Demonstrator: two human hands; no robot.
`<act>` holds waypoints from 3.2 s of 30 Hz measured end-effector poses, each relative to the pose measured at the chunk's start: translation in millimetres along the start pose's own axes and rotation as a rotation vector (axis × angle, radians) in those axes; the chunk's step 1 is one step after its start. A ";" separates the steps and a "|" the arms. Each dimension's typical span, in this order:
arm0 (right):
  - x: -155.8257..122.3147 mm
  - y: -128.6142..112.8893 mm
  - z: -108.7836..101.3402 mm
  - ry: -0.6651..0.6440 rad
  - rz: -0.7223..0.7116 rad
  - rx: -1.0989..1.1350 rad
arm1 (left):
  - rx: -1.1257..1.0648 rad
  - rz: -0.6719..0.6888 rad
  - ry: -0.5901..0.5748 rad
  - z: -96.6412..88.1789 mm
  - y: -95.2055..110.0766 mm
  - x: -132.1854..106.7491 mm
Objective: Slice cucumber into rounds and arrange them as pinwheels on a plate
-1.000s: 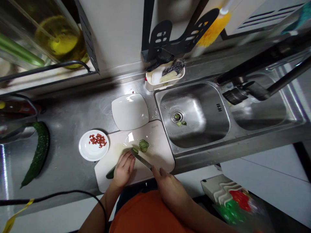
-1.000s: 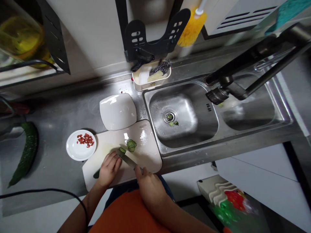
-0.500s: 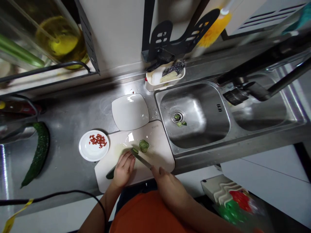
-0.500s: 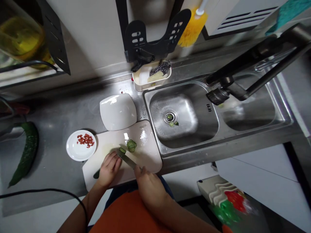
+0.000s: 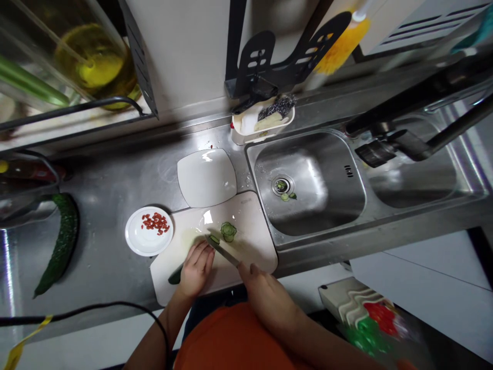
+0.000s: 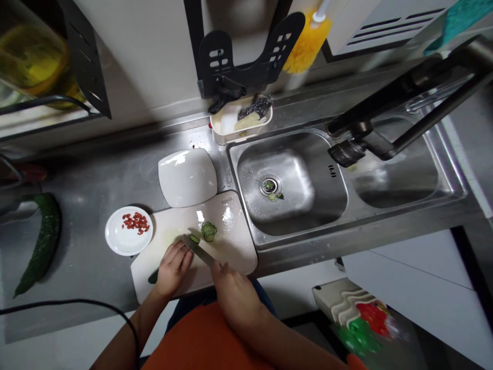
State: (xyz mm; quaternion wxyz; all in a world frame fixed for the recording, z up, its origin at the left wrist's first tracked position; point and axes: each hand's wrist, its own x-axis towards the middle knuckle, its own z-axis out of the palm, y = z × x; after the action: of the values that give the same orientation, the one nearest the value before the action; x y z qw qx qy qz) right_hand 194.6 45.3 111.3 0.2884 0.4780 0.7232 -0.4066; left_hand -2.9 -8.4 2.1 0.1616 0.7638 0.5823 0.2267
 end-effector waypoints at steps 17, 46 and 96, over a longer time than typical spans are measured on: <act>9.5 1.1 4.0 -0.005 -0.033 0.049 | -0.014 -0.015 0.009 0.7 -0.8 0.5; 48.1 -4.6 32.5 0.131 -0.049 0.046 | -0.014 -0.016 0.002 1.2 -1.4 0.0; -0.7 1.2 8.9 0.028 -0.005 0.009 | 0.018 0.029 -0.017 -0.2 -1.2 -0.2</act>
State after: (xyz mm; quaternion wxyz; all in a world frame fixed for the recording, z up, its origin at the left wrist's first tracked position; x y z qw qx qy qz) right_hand 196.2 37.5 107.0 0.2751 0.4831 0.7264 -0.4041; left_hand -4.1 -8.2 1.5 0.1562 0.7756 0.5717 0.2172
